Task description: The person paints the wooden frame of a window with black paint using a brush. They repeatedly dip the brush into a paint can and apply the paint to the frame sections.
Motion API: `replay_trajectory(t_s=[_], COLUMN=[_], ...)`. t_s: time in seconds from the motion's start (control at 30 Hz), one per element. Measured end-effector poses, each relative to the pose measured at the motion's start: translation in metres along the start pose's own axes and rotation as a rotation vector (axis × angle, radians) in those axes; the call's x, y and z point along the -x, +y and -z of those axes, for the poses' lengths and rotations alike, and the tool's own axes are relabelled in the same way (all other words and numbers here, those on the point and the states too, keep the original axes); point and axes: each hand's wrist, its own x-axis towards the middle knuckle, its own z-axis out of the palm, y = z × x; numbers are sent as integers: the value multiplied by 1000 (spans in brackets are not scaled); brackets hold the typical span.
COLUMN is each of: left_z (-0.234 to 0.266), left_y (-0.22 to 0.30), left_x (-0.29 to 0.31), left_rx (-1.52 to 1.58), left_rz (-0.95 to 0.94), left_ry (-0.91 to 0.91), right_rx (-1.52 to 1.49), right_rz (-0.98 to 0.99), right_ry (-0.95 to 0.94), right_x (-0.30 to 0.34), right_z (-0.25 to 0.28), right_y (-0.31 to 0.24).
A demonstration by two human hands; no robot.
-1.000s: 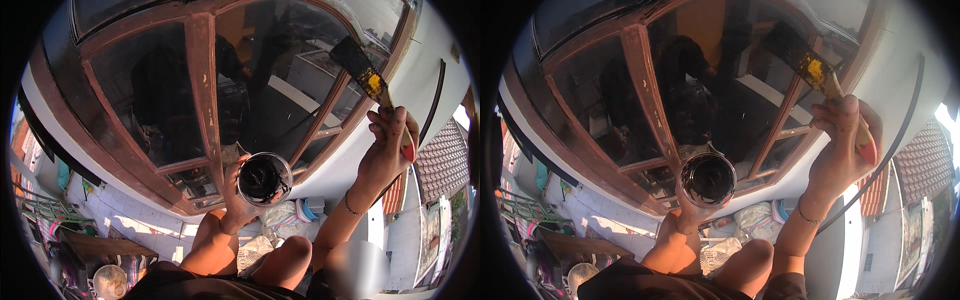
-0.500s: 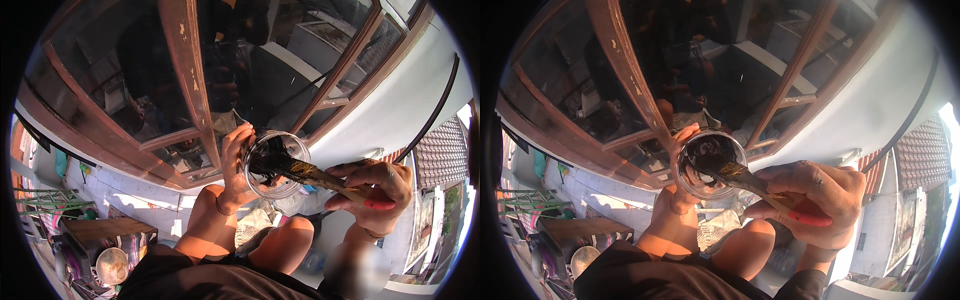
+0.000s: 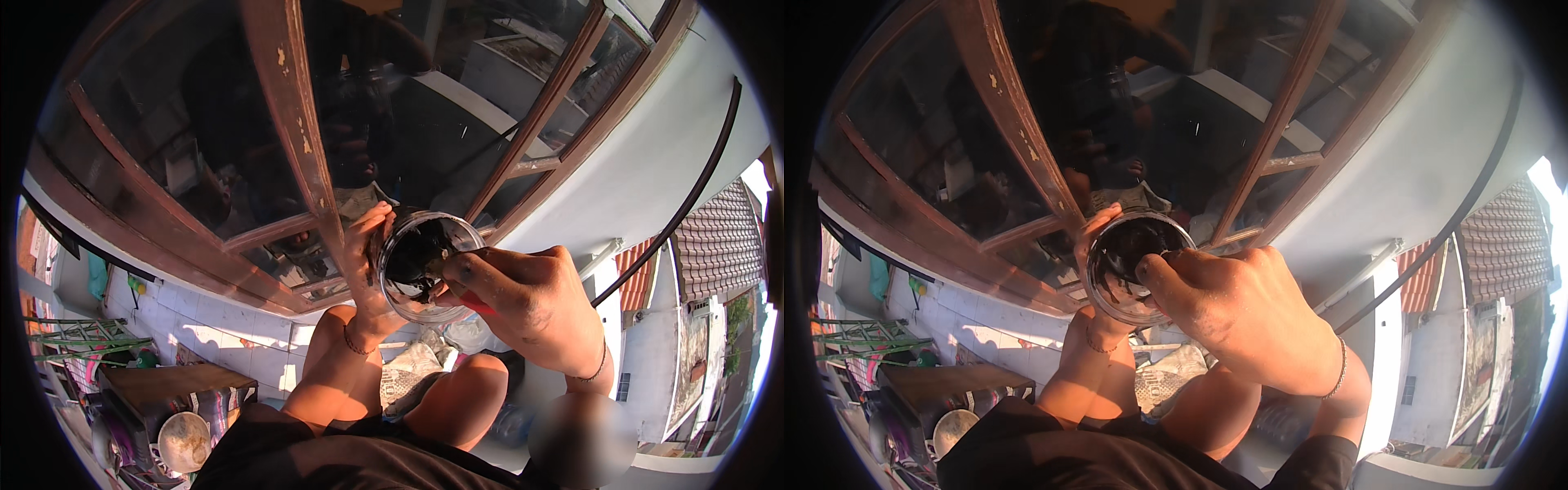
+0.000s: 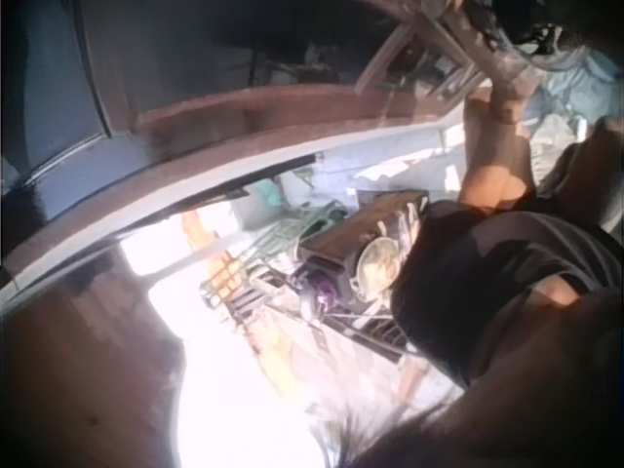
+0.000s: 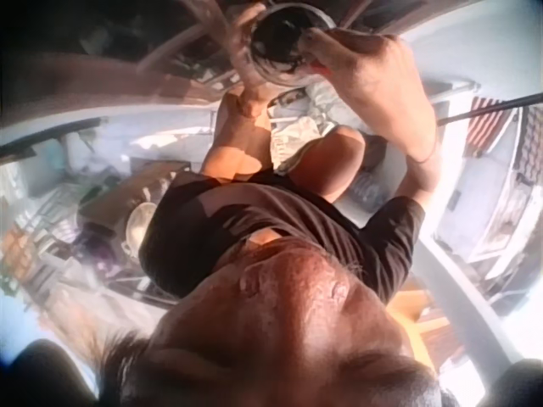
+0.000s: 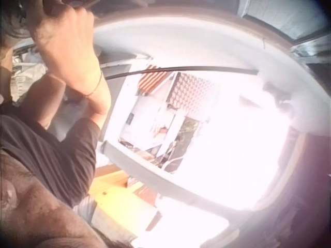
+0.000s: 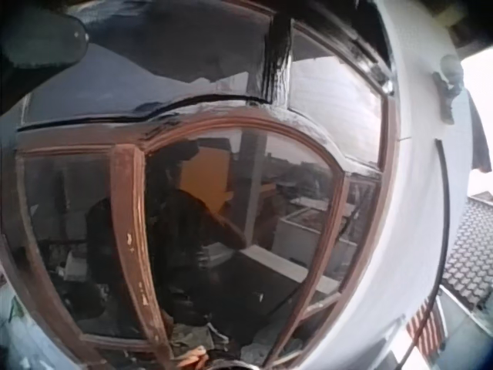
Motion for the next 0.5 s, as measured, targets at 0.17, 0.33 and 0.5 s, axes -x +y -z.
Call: replay_trajectory(t_s=[0.17,0.33,0.5], left_z=[4,7,-2], left_y=[-2,-10,-2], left_x=[1,6,6], left_rx=[1,-89,175], left_rz=[14,13,94], left_ry=[0,-26,69], right_rx=[11,-42,-67], right_rz=[-21,-73,-89], right_ry=[-35,7,78], right_x=[0,0,-1], right_z=[0,-4,-11], right_y=[-2,0,6])
